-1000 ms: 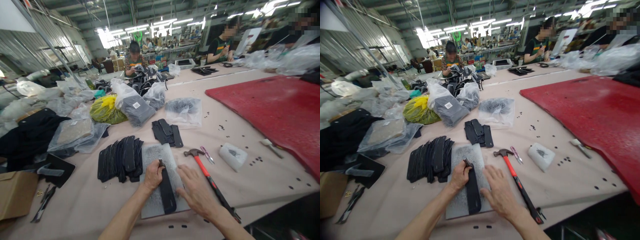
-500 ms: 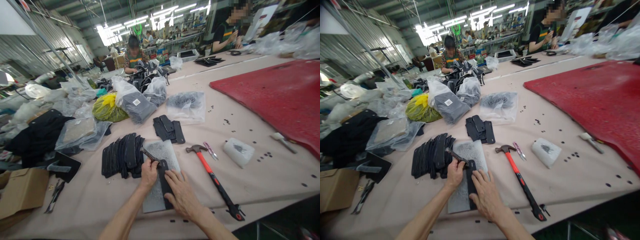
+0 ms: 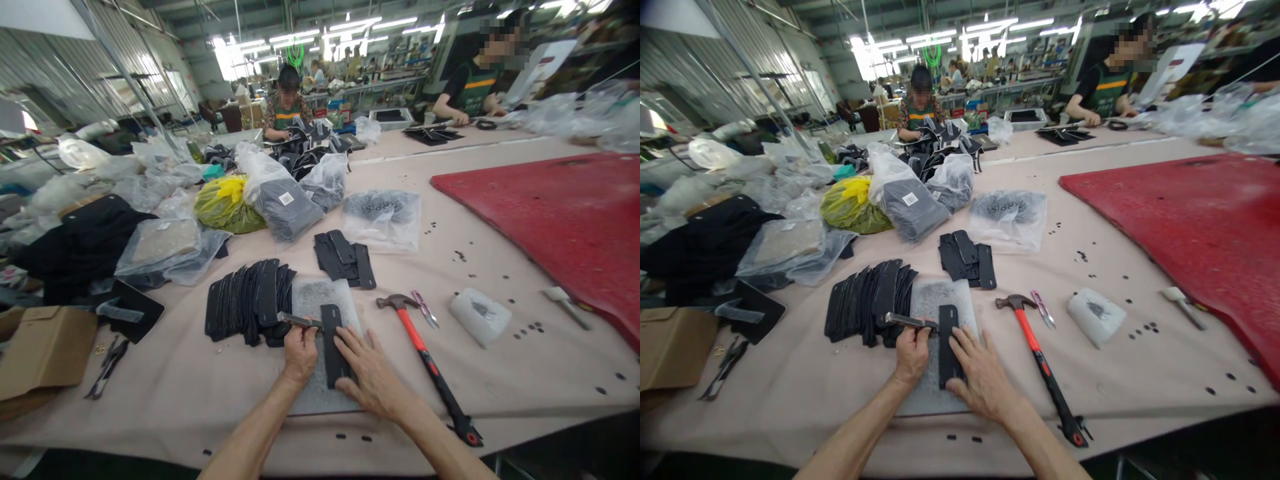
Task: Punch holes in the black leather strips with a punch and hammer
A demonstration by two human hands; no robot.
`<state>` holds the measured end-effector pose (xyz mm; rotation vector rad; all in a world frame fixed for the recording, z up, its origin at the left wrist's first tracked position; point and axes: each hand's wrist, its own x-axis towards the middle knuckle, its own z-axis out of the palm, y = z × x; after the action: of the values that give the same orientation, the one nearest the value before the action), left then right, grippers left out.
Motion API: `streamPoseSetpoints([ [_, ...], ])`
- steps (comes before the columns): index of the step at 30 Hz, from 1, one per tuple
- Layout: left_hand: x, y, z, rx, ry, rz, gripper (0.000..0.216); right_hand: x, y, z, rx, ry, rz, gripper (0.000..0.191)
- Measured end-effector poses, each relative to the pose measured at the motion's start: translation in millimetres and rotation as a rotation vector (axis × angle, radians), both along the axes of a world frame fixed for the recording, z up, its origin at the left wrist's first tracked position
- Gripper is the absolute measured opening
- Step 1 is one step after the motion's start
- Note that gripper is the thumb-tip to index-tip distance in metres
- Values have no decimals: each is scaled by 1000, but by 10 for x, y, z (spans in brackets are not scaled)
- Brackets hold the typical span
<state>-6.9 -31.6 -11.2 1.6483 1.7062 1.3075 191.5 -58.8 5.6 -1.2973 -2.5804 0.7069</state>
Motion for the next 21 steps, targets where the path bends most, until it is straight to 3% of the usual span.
streamPoseSetpoints([
  [4, 1, -32, 2, -56, -16, -77, 20, -90, 400, -22, 42, 3, -21, 77],
  [7, -8, -54, 24, -91, -47, -146, 20, -96, 532, -55, 42, 37, -20, 86],
  [10, -29, -54, 65, -122, -81, -188, 20, -35, 489, -97, 49, 88, -63, 87],
  [15, -38, -13, 128, -150, -129, -273, 20, 52, 356, -158, -3, 131, -130, 69],
  [21, 4, -14, 20, -165, -61, -371, 19, 36, 347, -189, -26, 189, -170, 73],
])
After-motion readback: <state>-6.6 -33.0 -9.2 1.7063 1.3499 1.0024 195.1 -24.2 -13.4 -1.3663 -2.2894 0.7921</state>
